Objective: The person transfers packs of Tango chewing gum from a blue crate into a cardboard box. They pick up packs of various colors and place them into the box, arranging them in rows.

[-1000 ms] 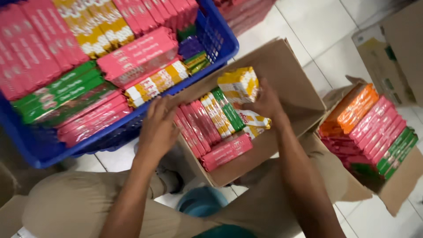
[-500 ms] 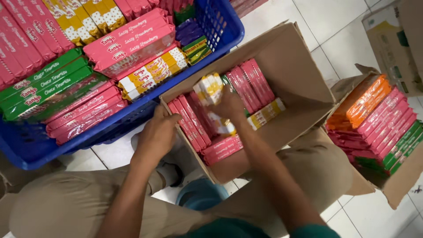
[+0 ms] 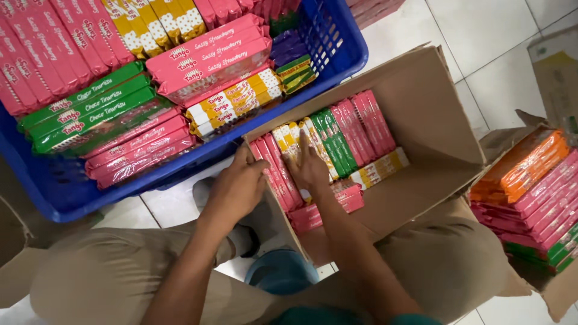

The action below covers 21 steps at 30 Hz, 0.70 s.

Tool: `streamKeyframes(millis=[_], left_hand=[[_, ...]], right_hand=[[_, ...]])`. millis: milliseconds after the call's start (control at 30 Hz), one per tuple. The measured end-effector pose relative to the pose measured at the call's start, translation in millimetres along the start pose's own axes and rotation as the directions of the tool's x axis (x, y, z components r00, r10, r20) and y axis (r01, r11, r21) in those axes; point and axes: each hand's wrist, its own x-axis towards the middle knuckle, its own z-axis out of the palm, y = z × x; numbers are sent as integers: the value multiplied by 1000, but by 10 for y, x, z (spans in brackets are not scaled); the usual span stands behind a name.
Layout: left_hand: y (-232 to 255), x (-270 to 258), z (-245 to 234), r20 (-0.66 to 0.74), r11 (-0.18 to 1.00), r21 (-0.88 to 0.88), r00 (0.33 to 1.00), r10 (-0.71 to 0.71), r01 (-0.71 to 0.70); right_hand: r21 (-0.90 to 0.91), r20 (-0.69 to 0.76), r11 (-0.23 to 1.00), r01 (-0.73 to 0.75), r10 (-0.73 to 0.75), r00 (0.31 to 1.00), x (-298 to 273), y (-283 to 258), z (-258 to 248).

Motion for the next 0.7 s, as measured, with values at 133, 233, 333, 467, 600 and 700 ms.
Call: streamKeyframes(millis=[133, 233, 333, 467, 600, 700], left_hand=[[3, -14, -16, 35, 1000, 17, 999, 1, -1], [-2, -28, -27, 37, 1000, 24, 999, 6, -7], [-37, -19, 33, 43, 999, 30, 999, 11, -12], [-39, -13, 56, 63, 999, 25, 998, -27, 25], [13, -56, -60, 83, 999, 5, 996, -34, 34], [-221, 135, 318, 86, 995, -94, 996, -37, 45]], right_hand=[[-143, -19, 985, 95, -99, 995, 221, 212, 241], [-71, -38, 991, 114, -117, 992, 225, 272, 313], [-55, -66, 992, 115, -119, 991, 180, 245, 324], [-77, -64, 995, 66, -71, 995, 209, 263, 399], [-133, -26, 990, 39, -42, 999, 142, 125, 266], [-143, -14, 988, 57, -60, 998, 310, 304, 376]])
